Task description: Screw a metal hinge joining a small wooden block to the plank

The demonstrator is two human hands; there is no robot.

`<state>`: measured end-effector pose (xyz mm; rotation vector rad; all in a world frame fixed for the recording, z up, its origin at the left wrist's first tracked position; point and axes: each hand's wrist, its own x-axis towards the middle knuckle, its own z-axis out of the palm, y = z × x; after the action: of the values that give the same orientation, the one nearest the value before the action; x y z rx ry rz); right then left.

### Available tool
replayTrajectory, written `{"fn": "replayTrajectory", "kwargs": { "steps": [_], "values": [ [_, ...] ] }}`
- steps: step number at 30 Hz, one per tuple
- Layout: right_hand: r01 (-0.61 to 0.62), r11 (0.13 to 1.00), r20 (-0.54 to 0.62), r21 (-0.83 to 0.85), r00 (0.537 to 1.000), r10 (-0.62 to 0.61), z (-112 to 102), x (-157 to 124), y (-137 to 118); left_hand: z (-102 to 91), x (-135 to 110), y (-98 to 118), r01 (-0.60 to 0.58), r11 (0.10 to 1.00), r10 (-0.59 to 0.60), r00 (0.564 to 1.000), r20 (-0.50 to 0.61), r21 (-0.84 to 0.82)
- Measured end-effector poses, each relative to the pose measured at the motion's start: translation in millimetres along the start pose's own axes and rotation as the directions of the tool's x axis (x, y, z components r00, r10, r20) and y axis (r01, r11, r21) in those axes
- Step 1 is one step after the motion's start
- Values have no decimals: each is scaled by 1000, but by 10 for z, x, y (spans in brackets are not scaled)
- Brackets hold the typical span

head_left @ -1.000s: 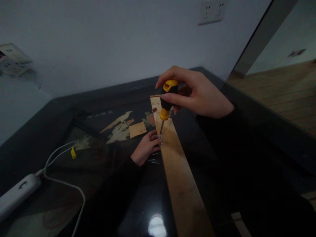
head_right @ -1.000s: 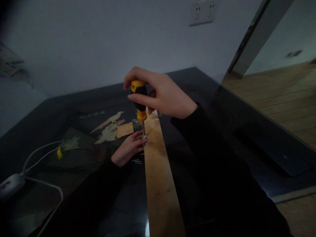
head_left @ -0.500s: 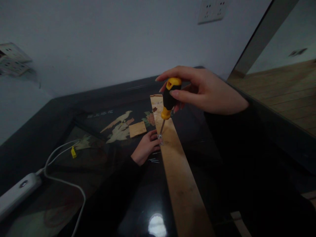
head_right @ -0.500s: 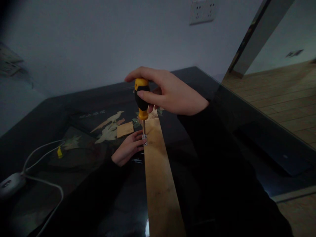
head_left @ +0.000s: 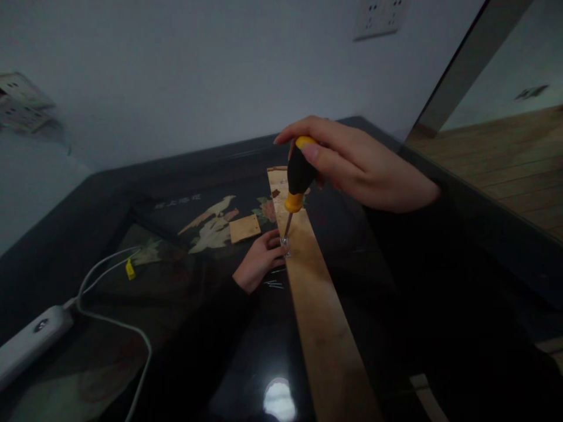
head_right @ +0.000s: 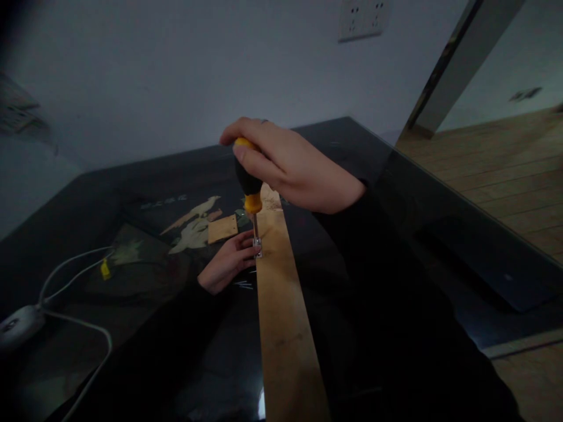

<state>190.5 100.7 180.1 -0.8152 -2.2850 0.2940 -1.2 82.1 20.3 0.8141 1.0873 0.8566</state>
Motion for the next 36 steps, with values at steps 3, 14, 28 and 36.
{"fn": "replayTrajectory", "kwargs": {
  "steps": [3,14,28,36],
  "values": [
    [20,1000,-2,12,1000,-20,-11,-9,-13,0,-4,-2,-3,1000,3,1000,1,-1],
    [-7,990,-126,-140,992,-11,86,41,-18,-3,-8,-2,-6,1000,6,1000,-7,-9],
    [-70,974,-139,-217,990,41,133,35,-64,8,-10,9,3,1000,-3,1000,9,-4],
    [36,994,-55,-102,998,-41,64,8,-50,-43,1,22,26,999,-25,998,50,-19]
  ]
}}
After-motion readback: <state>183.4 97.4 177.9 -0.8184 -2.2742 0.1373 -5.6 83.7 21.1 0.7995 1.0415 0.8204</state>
